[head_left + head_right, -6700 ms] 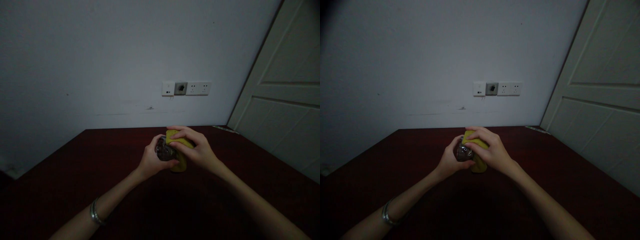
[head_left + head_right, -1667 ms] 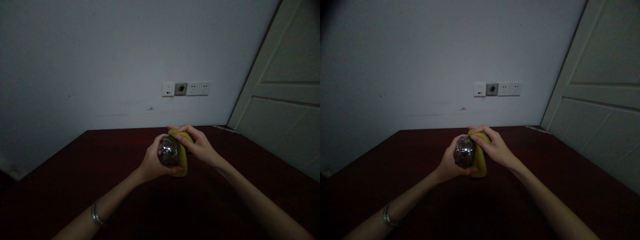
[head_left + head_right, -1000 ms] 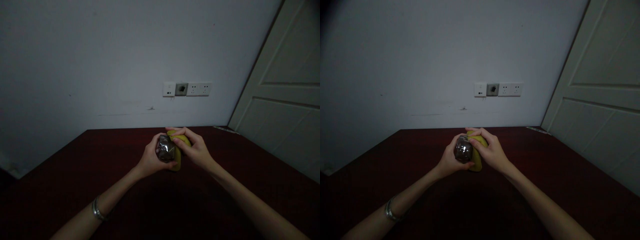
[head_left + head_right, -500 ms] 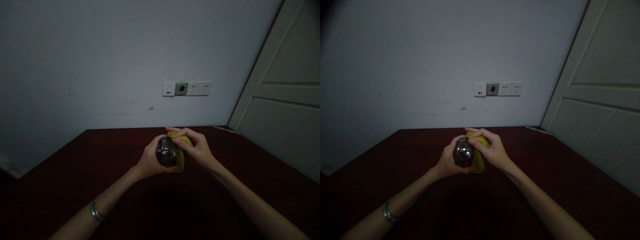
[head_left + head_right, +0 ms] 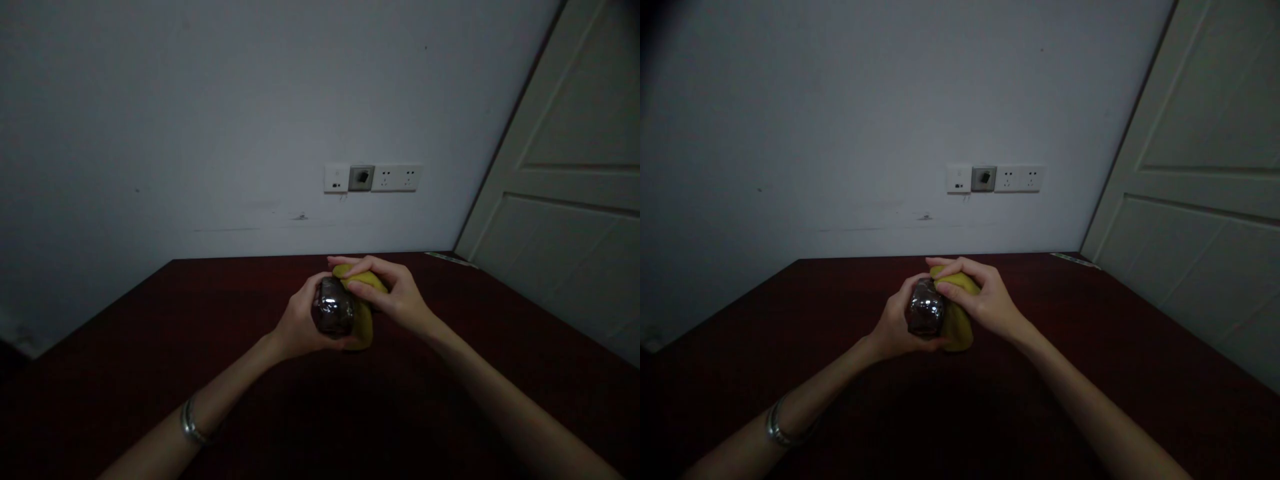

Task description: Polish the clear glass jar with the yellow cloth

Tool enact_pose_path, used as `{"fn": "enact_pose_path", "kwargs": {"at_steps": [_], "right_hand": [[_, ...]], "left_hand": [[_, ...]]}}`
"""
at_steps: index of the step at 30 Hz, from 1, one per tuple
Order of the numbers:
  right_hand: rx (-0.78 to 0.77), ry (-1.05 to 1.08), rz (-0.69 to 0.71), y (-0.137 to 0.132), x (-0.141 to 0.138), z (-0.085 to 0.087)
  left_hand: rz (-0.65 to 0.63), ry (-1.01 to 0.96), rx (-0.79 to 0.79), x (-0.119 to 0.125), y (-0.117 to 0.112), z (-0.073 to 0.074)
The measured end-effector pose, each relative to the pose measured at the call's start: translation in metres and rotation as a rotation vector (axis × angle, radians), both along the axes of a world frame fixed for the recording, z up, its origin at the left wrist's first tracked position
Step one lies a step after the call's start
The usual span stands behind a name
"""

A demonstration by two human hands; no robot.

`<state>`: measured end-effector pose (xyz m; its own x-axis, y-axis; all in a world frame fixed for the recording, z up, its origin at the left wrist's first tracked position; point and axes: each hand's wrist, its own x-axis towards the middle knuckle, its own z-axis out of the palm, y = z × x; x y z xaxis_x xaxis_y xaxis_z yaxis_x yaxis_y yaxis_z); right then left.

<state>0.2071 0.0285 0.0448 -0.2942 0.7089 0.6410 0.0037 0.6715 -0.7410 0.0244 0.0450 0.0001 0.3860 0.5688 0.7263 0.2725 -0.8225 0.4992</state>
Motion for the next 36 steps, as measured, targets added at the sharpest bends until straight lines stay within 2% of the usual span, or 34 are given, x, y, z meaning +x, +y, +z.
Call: {"fn": "enact_pose_path", "kwargs": {"at_steps": [3, 6, 9, 14, 21, 24, 31, 36], "right_hand": [[0.22, -0.197, -0.067, -0.013, -0.001, 0.007], [0.387, -0.384, -0.04, -0.02, -0.002, 0.012], [0.365, -0.366, -0.082, -0.014, 0.001, 0.01], [0.193, -0.182, -0.17, 0.001, 0.005, 0.001], [0.45, -0.284, -0.13, -0.007, -0.003, 0.0], [0.459, -0.304, -0.112, -0.007, -0.003, -0.002], [0.344, -0.263, -0.23, 0.0, -0.002, -0.002], [0.403, -0.362, -0.114, -0.009, -0.004, 0.002]], "left_hand": [[0.03, 0.039, 0.022, 0.0, 0.003, -0.001], [0.074, 0.05, 0.021, 0.001, 0.003, -0.002], [0.077, 0.048, 0.019, 0.002, 0.002, -0.002], [0.017, 0.054, 0.021, 0.004, 0.001, -0.006], [0.05, 0.063, -0.015, 0.009, 0.002, -0.016], [0.085, 0.079, 0.022, 0.01, 0.003, -0.019], [0.061, 0.172, 0.118, 0.01, 0.001, -0.018], [0.103, 0.134, 0.108, 0.011, 0.005, -0.021]]}}
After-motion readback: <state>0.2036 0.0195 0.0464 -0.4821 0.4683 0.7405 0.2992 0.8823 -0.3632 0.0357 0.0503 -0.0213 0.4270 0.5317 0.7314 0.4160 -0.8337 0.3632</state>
